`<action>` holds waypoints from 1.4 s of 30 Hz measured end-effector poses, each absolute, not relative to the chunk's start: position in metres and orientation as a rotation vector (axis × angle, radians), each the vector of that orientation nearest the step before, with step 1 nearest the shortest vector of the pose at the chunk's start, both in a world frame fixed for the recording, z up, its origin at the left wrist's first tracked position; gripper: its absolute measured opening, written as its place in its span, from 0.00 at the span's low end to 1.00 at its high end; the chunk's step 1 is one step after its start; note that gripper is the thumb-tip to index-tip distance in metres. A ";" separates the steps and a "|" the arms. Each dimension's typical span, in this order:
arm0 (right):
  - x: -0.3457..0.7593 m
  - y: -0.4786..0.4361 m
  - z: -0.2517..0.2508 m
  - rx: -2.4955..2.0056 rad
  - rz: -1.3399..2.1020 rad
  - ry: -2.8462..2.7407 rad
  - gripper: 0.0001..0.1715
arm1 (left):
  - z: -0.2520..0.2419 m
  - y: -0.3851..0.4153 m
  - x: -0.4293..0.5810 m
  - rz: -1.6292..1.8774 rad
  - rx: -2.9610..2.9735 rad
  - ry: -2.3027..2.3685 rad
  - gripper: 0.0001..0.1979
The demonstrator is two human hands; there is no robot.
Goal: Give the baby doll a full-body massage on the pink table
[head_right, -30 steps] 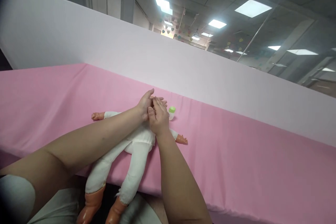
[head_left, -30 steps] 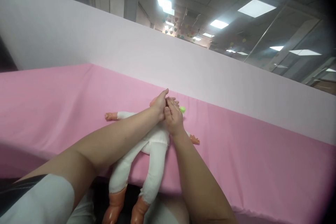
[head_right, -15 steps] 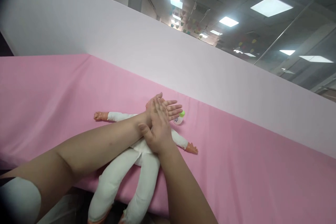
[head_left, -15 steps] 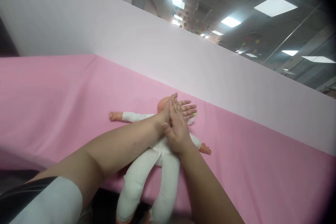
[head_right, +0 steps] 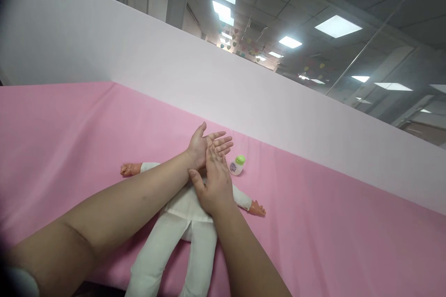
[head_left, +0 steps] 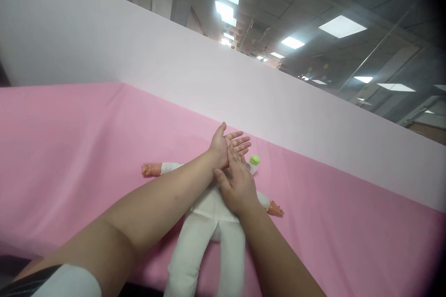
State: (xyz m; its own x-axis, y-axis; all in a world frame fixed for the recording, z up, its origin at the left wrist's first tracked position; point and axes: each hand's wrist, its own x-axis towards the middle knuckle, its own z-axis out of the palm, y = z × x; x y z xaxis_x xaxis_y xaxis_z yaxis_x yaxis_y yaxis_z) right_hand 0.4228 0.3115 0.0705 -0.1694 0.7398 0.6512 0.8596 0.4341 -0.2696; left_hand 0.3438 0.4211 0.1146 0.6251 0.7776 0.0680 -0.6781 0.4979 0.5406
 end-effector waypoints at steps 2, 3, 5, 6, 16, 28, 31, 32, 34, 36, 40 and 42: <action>0.419 0.306 0.073 -1.290 -0.188 -1.992 0.43 | 0.117 0.422 0.340 0.898 0.536 0.170 0.41; 0.417 0.303 0.074 -1.251 -0.180 -2.012 0.43 | 0.118 0.421 0.339 0.893 0.531 0.146 0.41; 0.416 0.299 0.077 -1.179 -0.165 -2.032 0.45 | 0.120 0.416 0.340 0.863 0.539 0.097 0.40; 0.415 0.297 0.077 -1.157 -0.157 -2.031 0.46 | 0.121 0.413 0.341 0.847 0.552 0.081 0.40; 0.432 0.314 0.058 -1.349 -0.086 -1.794 0.42 | 0.094 0.396 0.370 0.598 0.674 0.181 0.40; 0.427 0.312 0.058 -1.423 -0.047 -2.031 0.40 | 0.106 0.432 0.332 0.848 0.561 0.226 0.38; 0.422 0.305 0.059 -1.312 -0.025 -2.082 0.44 | 0.109 0.434 0.324 0.878 0.535 0.165 0.37; 0.421 0.303 0.060 -1.271 -0.029 -2.092 0.45 | 0.109 0.432 0.324 0.875 0.533 0.139 0.36; 0.417 0.298 0.063 -1.210 -0.050 -2.100 0.47 | 0.110 0.427 0.326 0.847 0.543 0.087 0.36; 0.415 0.294 0.066 -1.185 -0.093 -2.092 0.49 | 0.108 0.422 0.331 0.772 0.574 0.039 0.37; 0.414 0.293 0.069 -1.190 -0.199 -2.047 0.49 | 0.101 0.415 0.341 0.600 0.654 -0.039 0.41; 0.416 0.295 0.068 -1.219 -0.222 -2.028 0.49 | 0.098 0.413 0.346 0.577 0.689 -0.062 0.43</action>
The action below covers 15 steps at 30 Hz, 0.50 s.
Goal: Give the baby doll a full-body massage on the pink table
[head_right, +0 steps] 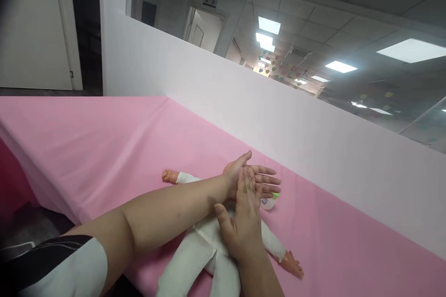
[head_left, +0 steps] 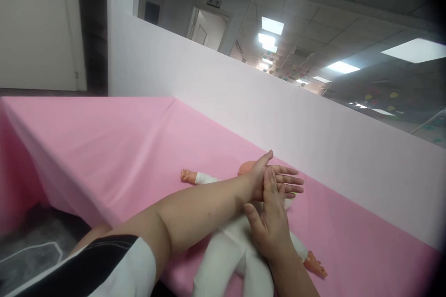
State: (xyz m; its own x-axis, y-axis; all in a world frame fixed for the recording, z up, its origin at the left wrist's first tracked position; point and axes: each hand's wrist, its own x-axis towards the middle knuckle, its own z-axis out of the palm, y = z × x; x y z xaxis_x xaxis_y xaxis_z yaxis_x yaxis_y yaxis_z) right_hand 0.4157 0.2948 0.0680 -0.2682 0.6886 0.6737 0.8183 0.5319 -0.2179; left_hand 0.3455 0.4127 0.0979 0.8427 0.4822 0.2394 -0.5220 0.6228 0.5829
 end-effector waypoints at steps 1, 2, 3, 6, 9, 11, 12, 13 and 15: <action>0.417 0.297 0.067 -1.250 -0.229 -2.008 0.49 | 0.097 0.411 0.348 0.574 0.707 -0.064 0.43; 0.419 0.299 0.066 -1.287 -0.236 -1.980 0.48 | 0.096 0.410 0.350 0.573 0.724 -0.054 0.43; 0.421 0.302 0.065 -1.324 -0.247 -1.948 0.47 | 0.096 0.409 0.352 0.569 0.737 -0.029 0.43; 0.427 0.311 0.061 -1.400 -0.294 -1.865 0.43 | 0.098 0.408 0.358 0.560 0.752 0.063 0.43; 0.431 0.318 0.059 -1.445 -0.309 -1.848 0.41 | 0.105 0.412 0.356 0.605 0.752 0.098 0.42; 0.431 0.320 0.058 -1.474 -0.293 -1.850 0.41 | 0.112 0.417 0.348 0.643 0.761 0.113 0.44; 0.430 0.320 0.058 -1.483 -0.285 -1.855 0.41 | 0.115 0.419 0.343 0.655 0.766 0.128 0.45; 0.429 0.320 0.058 -1.488 -0.277 -1.865 0.41 | 0.117 0.422 0.337 0.675 0.768 0.137 0.45; 0.425 0.318 0.058 -1.478 -0.261 -1.902 0.40 | 0.121 0.427 0.326 0.733 0.758 0.158 0.45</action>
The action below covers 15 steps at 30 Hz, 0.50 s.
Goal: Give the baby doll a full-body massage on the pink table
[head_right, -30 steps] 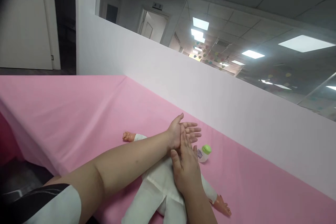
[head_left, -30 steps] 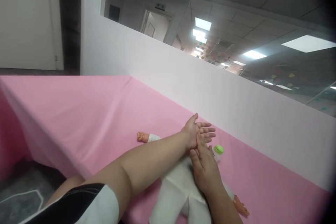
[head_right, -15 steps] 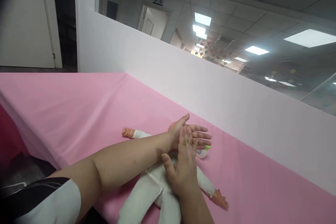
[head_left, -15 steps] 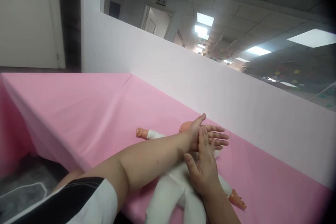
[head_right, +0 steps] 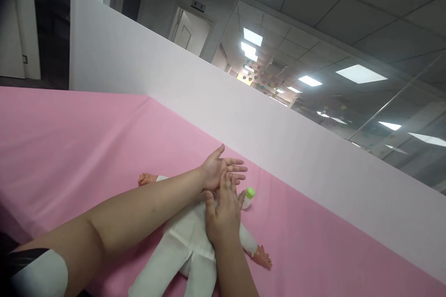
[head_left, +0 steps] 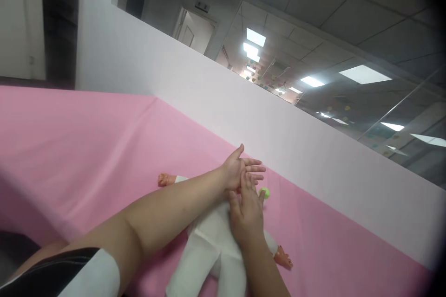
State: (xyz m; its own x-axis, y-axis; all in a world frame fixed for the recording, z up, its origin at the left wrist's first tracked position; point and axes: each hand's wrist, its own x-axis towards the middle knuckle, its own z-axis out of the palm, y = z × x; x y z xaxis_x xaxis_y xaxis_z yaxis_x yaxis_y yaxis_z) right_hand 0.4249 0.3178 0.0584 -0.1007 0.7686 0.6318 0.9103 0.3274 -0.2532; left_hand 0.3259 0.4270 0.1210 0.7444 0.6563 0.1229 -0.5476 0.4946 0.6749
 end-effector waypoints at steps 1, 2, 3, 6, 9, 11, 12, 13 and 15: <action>0.423 0.316 0.059 -1.461 -0.251 -1.930 0.39 | 0.122 0.429 0.321 0.766 0.748 0.165 0.44; 0.421 0.314 0.060 -1.436 -0.238 -1.964 0.39 | 0.123 0.431 0.316 0.798 0.736 0.169 0.43; 0.419 0.311 0.062 -1.403 -0.225 -2.002 0.39 | 0.123 0.433 0.313 0.825 0.723 0.171 0.42; 0.411 0.299 0.067 -1.275 -0.187 -2.121 0.41 | 0.123 0.436 0.308 0.859 0.690 0.178 0.39; 0.401 0.288 0.069 -1.184 -0.157 -2.165 0.47 | 0.126 0.433 0.310 0.834 0.681 0.178 0.39; 0.395 0.285 0.070 -1.163 -0.160 -2.135 0.53 | 0.127 0.428 0.314 0.813 0.671 0.161 0.39; 0.393 0.284 0.071 -1.159 -0.173 -2.112 0.55 | 0.127 0.424 0.317 0.802 0.662 0.152 0.39; 0.392 0.285 0.071 -1.160 -0.188 -2.092 0.55 | 0.126 0.420 0.320 0.791 0.649 0.143 0.39; 0.395 0.288 0.072 -1.179 -0.213 -2.058 0.55 | 0.122 0.411 0.328 0.750 0.633 0.125 0.38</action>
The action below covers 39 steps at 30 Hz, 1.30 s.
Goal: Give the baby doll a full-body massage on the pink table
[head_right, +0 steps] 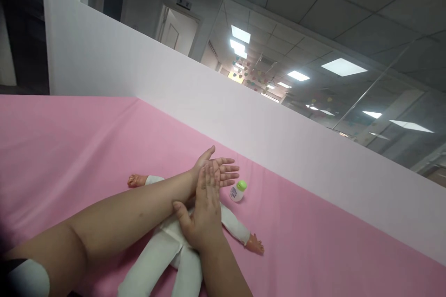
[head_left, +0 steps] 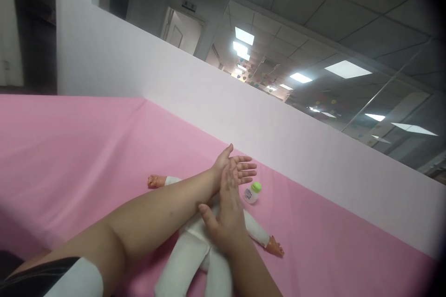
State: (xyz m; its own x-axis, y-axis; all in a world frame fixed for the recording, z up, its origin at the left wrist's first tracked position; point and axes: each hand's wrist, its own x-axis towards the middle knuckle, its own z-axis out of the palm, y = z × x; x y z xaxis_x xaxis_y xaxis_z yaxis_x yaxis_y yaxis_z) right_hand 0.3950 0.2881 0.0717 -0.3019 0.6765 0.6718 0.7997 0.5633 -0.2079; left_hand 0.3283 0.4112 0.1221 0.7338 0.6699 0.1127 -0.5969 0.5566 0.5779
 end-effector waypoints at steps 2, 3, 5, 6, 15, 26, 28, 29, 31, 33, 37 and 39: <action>0.403 0.293 0.072 -1.233 -0.205 -1.999 0.53 | 0.118 0.402 0.338 0.704 0.641 0.148 0.37; 0.408 0.295 0.072 -1.272 -0.187 -1.956 0.52 | 0.116 0.398 0.343 0.690 0.652 0.173 0.36; 0.418 0.301 0.072 -1.342 -0.160 -1.872 0.47 | 0.115 0.394 0.350 0.679 0.679 0.221 0.35; 0.422 0.304 0.072 -1.363 -0.153 -1.852 0.45 | 0.116 0.395 0.352 0.678 0.695 0.239 0.35; 0.414 0.312 0.064 -1.270 -0.053 -2.038 0.43 | 0.121 0.432 0.313 0.914 0.645 0.295 0.30; 0.404 0.303 0.073 -1.109 -0.149 -2.074 0.55 | 0.131 0.416 0.313 0.837 0.678 0.213 0.29; 0.406 0.306 0.073 -1.139 -0.171 -2.041 0.55 | 0.131 0.410 0.320 0.832 0.692 0.231 0.29; 0.408 0.307 0.072 -1.153 -0.180 -2.017 0.54 | 0.130 0.407 0.323 0.834 0.702 0.247 0.28; 0.411 0.310 0.070 -1.187 -0.193 -1.945 0.51 | 0.131 0.402 0.330 0.831 0.721 0.283 0.27; 0.411 0.313 0.068 -1.221 -0.193 -1.850 0.47 | 0.133 0.399 0.333 0.826 0.736 0.320 0.26; 0.399 0.318 0.067 -1.240 -0.156 -1.782 0.43 | 0.142 0.400 0.321 0.814 0.759 0.376 0.25; 0.391 0.318 0.070 -1.216 -0.148 -1.800 0.43 | 0.149 0.402 0.307 0.829 0.760 0.382 0.25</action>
State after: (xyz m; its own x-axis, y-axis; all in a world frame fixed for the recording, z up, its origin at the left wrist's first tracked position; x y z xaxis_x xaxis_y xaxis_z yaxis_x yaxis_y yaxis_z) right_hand 0.3913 0.3184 0.0703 -0.0804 0.6694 0.7385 0.7808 0.5028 -0.3708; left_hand 0.3074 0.4024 0.1486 0.6303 0.7761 -0.0191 -0.5181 0.4388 0.7342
